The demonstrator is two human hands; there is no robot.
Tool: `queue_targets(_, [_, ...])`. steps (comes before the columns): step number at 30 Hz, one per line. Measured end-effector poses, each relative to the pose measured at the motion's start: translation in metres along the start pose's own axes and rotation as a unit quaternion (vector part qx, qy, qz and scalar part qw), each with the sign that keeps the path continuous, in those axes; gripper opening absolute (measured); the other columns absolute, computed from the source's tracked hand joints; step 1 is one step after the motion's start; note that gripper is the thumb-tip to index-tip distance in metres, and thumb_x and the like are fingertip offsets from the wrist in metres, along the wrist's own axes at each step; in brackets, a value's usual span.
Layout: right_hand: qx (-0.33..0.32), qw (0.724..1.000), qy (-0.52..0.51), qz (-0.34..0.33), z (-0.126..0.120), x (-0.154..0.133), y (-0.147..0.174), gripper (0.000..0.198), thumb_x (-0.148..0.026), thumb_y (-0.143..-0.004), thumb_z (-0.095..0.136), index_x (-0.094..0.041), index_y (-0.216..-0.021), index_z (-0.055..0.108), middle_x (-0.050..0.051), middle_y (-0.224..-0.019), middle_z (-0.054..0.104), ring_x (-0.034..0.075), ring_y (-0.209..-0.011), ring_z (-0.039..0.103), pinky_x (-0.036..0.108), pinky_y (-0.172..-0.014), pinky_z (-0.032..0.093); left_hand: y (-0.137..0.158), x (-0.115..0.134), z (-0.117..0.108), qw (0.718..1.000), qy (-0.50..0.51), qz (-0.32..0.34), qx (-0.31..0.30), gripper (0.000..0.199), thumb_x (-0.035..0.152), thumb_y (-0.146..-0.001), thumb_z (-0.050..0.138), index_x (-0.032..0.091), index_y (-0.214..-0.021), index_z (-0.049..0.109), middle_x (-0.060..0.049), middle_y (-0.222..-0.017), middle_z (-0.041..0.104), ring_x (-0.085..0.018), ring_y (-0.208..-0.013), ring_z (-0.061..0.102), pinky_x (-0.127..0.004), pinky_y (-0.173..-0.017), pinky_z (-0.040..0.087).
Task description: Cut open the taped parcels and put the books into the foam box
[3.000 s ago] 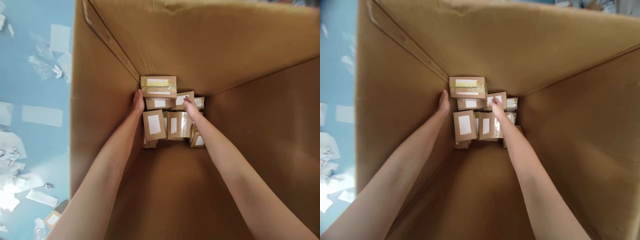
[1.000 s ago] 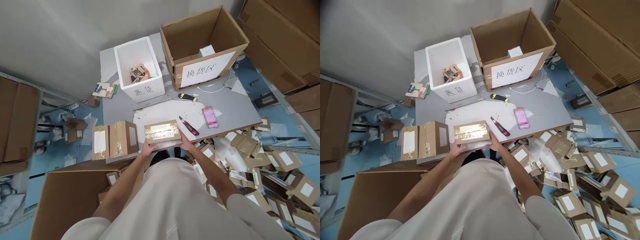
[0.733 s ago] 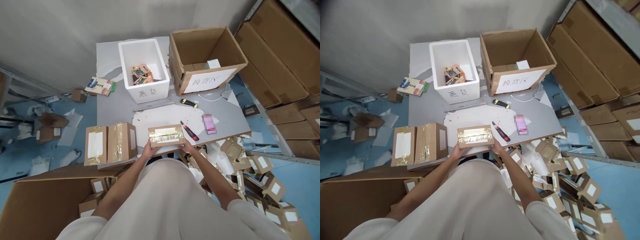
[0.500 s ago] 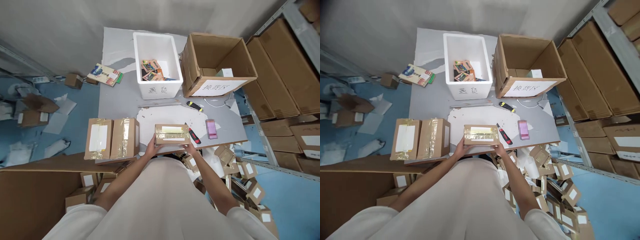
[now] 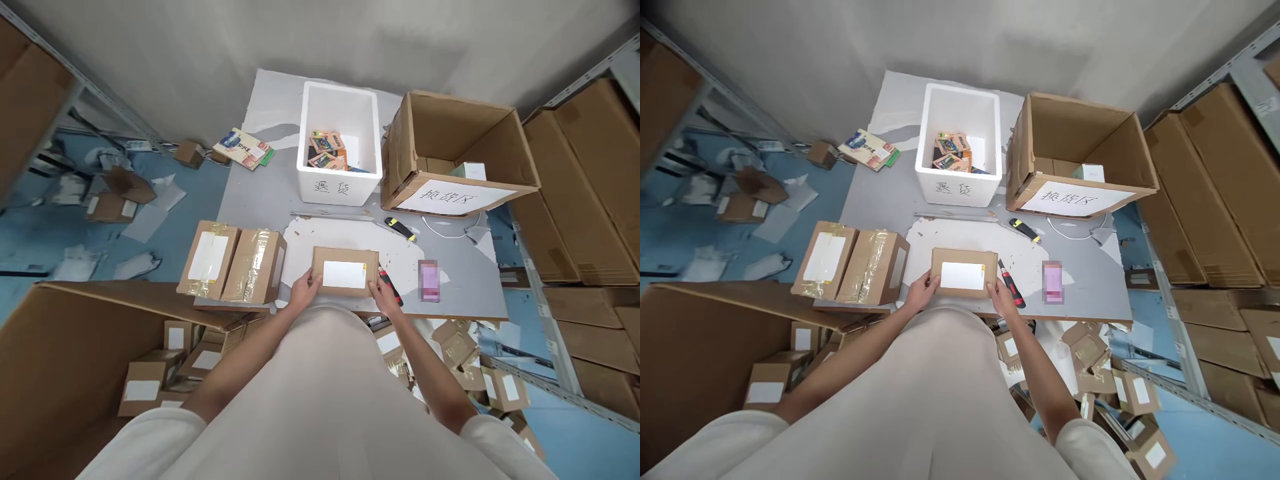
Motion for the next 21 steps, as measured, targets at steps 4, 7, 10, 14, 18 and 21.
queue_targets(4, [-0.032, 0.998, -0.014, 0.048, 0.008, 0.005, -0.01, 0.057, -0.058, -0.09, 0.035, -0.016, -0.122, 0.057, 0.013, -0.107, 0.067, 0.024, -0.085, 0.063, 0.035, -0.074, 0.05, -0.008, -0.003, 0.008, 0.999, -0.029, -0.008, -0.012, 0.056, 0.051, -0.093, 0.037, 0.015, -0.13, 0.057, -0.013, -0.107, 0.07, -0.028, -0.102, 0.062, -0.037, -0.087, 0.046])
queue_targets(7, [-0.069, 0.995, -0.036, 0.057, 0.013, 0.009, -0.013, 0.064, -0.061, -0.089, 0.035, -0.015, -0.129, 0.053, 0.014, -0.114, 0.065, 0.023, -0.083, 0.064, 0.032, -0.068, 0.052, -0.013, -0.004, 0.009, 1.0, -0.027, -0.011, -0.01, 0.057, 0.052, -0.093, 0.035, 0.013, -0.127, 0.058, -0.014, -0.11, 0.069, -0.029, -0.103, 0.062, -0.036, -0.087, 0.046])
queue_targets(10, [-0.101, 0.989, -0.09, 0.068, 0.018, 0.019, -0.011, 0.067, -0.063, -0.09, 0.033, -0.017, -0.136, 0.047, 0.014, -0.126, 0.059, 0.023, -0.091, 0.063, 0.033, -0.069, 0.053, -0.012, -0.009, 0.011, 1.0, 0.005, -0.009, -0.013, 0.059, 0.053, -0.092, 0.037, 0.015, -0.134, 0.052, -0.013, -0.118, 0.066, -0.027, -0.107, 0.061, -0.035, -0.09, 0.046])
queue_targets(14, [-0.069, 0.984, -0.159, 0.047, 0.017, 0.042, -0.008, 0.063, -0.059, -0.091, 0.027, -0.023, -0.141, 0.044, 0.011, -0.138, 0.051, 0.024, -0.11, 0.058, 0.036, -0.079, 0.054, -0.004, -0.032, 0.015, 0.994, 0.106, -0.027, -0.025, 0.086, 0.055, -0.077, 0.061, 0.013, -0.147, 0.032, -0.018, -0.142, 0.048, -0.027, -0.122, 0.053, -0.039, -0.101, 0.042])
queue_targets(18, [0.0, 0.988, -0.151, 0.031, 0.012, 0.066, -0.005, 0.06, -0.041, -0.084, 0.045, -0.021, -0.14, 0.045, 0.014, -0.135, 0.053, 0.024, -0.111, 0.059, 0.043, -0.09, 0.051, 0.001, -0.049, 0.017, 0.996, 0.09, 0.009, -0.025, 0.111, 0.047, -0.051, 0.084, 0.013, -0.145, 0.035, -0.02, -0.145, 0.043, -0.033, -0.129, 0.047, -0.046, -0.107, 0.037])
queue_targets(21, [-0.01, 0.991, -0.13, -0.006, 0.015, 0.063, -0.004, 0.071, -0.027, -0.071, 0.058, -0.025, -0.141, 0.043, 0.012, -0.139, 0.049, 0.025, -0.115, 0.057, 0.045, -0.094, 0.049, -0.001, -0.055, 0.014, 0.996, 0.09, 0.014, 0.009, 0.1, 0.045, -0.049, 0.084, 0.014, -0.137, 0.048, -0.018, -0.141, 0.049, -0.033, -0.124, 0.052, -0.047, -0.105, 0.039])
Point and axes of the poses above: each hand's wrist, its own y-axis away from the middle knuckle, its own z-axis out of the palm, x = y × z, the point moved 8 cm from there along -y, towards the middle knuckle
